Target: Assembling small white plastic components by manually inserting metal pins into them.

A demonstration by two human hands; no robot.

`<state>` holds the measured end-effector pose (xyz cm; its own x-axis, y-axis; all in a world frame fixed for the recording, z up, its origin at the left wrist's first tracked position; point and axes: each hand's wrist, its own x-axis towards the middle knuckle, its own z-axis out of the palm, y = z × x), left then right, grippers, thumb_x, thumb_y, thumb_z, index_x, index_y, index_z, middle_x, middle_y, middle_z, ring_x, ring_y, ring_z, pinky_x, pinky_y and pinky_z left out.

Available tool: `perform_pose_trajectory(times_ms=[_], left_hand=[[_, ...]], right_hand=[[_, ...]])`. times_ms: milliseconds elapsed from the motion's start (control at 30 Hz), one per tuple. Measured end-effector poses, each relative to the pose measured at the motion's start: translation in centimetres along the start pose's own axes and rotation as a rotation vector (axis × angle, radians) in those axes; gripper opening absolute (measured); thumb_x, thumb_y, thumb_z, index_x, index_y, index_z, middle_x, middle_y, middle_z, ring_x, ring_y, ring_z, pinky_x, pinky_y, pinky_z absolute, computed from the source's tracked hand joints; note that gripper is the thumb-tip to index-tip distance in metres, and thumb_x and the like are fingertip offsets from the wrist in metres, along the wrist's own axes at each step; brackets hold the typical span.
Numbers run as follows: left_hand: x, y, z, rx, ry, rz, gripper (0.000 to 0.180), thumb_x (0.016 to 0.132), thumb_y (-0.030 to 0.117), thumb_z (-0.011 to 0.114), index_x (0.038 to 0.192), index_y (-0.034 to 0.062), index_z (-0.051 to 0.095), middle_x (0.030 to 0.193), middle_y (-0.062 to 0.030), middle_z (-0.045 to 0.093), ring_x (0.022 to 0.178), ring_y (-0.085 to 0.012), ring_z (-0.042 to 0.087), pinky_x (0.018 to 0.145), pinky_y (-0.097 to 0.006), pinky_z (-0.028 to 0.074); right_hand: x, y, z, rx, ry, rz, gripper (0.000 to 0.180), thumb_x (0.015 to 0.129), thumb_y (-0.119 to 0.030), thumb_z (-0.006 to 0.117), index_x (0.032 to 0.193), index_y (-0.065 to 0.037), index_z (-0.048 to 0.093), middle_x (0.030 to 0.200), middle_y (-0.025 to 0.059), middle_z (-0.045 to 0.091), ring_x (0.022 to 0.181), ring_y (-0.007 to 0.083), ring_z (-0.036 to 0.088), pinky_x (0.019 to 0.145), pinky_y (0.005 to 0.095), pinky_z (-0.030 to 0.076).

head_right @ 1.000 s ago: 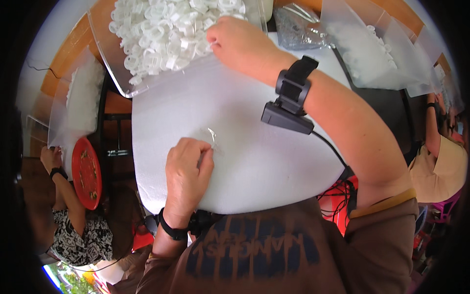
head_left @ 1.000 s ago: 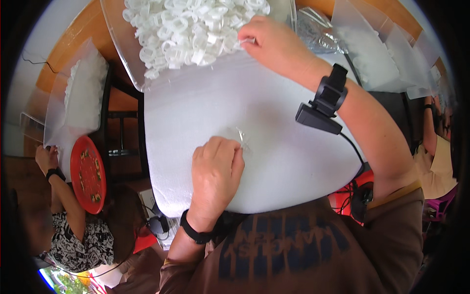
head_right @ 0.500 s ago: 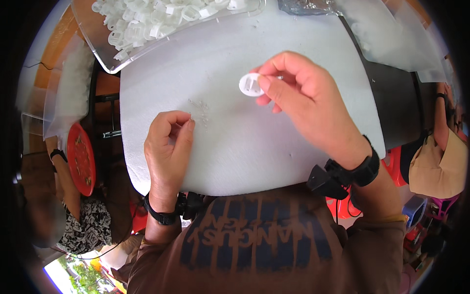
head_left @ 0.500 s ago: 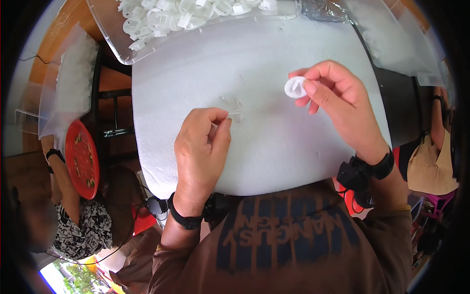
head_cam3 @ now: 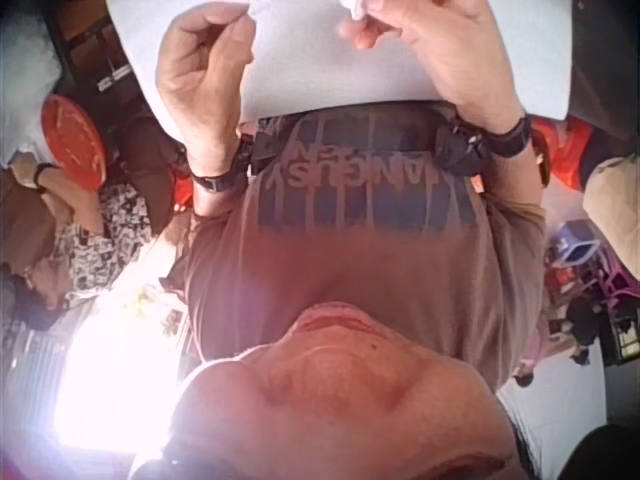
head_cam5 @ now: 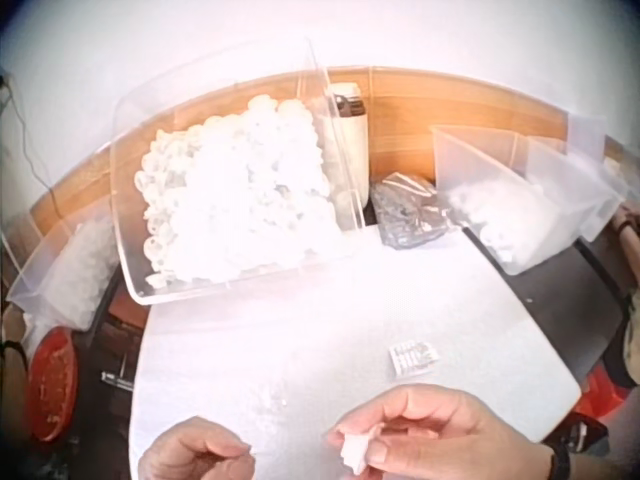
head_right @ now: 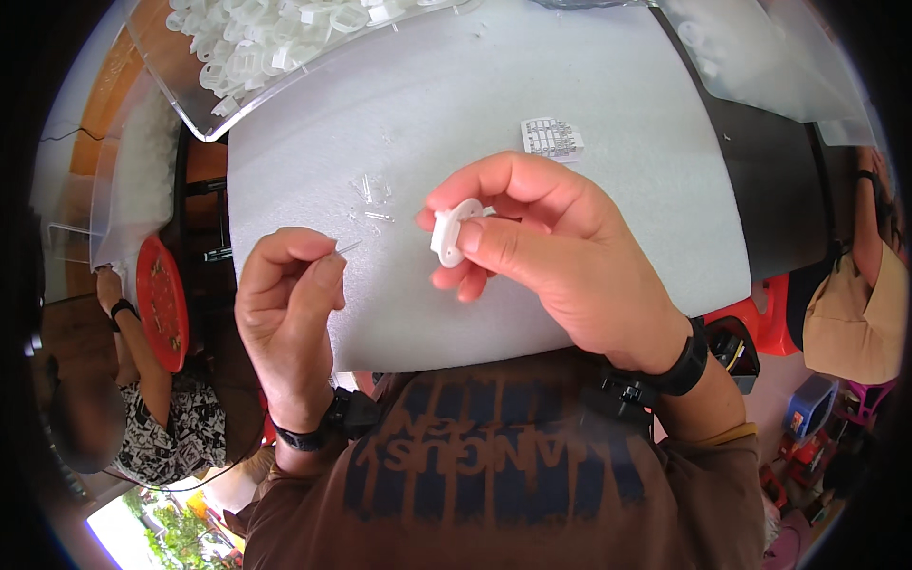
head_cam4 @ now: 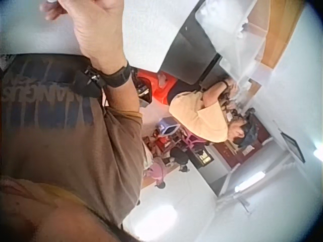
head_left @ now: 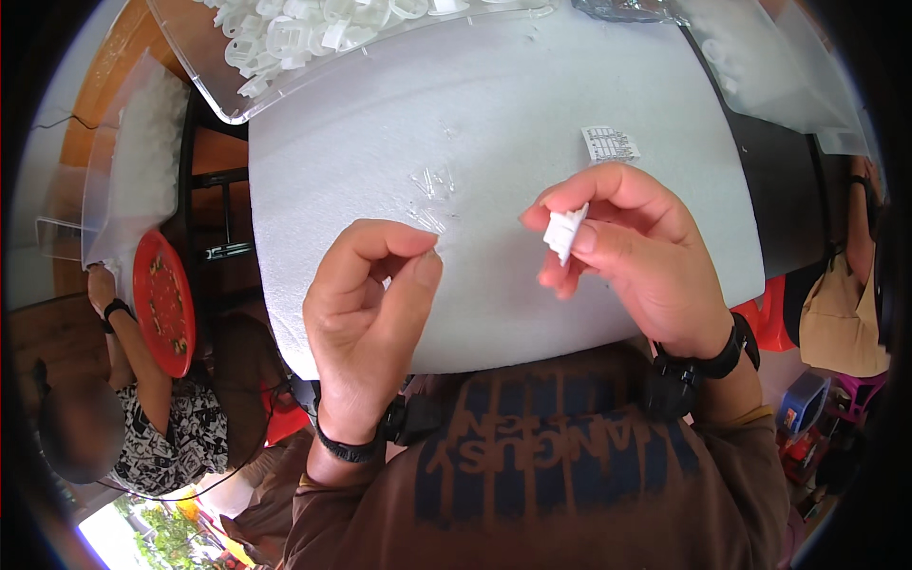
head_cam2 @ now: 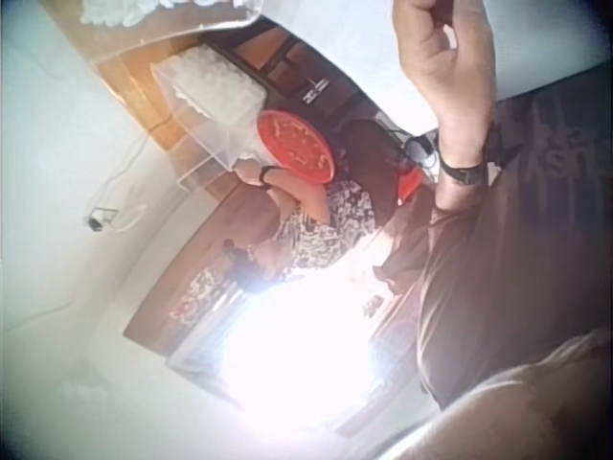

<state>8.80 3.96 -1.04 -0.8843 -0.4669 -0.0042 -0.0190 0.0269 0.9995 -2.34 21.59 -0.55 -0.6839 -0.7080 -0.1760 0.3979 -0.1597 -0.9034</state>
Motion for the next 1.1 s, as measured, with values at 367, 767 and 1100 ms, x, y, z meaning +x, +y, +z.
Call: perform_pose_trajectory(times_ms=[367, 767, 1100], left_hand=[[0.7, 2.3, 2.3, -0.121, -0.347, 0.233, 0.015, 0.087, 0.012, 0.057, 0.094, -0.0007, 0.051, 0.082, -0.0113, 0.055, 0.059, -0.0083, 0.050, 0.056, -0.020, 0.041], [0.5, 2.5, 2.1, -0.101, -0.334, 0.180, 0.014, 0.086, 0.012, 0.059, 0.091, -0.0005, 0.055, 0.080, -0.0063, 0.056, 0.065, -0.0084, 0.050, 0.060, -0.021, 0.040], [0.2, 2.5, 2.6, -0.132, -0.346, 0.177, 0.008, 0.084, 0.006, 0.061, 0.086, 0.0003, 0.057, 0.083, -0.0047, 0.059, 0.071, -0.0111, 0.052, 0.065, -0.023, 0.041]], right_hand=[[-0.8, -1.0, 0.4, 0.203, -0.102, 0.011, 0.020, 0.084, -0.001, 0.047, 0.102, -0.005, 0.055, 0.107, 0.0236, 0.057, 0.065, 0.0181, 0.060, 0.055, 0.0256, 0.047], [-0.8, -0.2, -0.4, 0.227, -0.114, -0.092, 0.041, 0.078, -0.023, 0.066, 0.111, -0.006, 0.050, 0.114, 0.0221, 0.055, 0.076, 0.0186, 0.058, 0.065, 0.0265, 0.046], [-1.8, 0.1, -0.6, 0.215, -0.128, -0.127, 0.048, 0.075, -0.016, 0.069, 0.118, -0.006, 0.049, 0.116, 0.0229, 0.053, 0.086, 0.0214, 0.061, 0.070, 0.0292, 0.050]])
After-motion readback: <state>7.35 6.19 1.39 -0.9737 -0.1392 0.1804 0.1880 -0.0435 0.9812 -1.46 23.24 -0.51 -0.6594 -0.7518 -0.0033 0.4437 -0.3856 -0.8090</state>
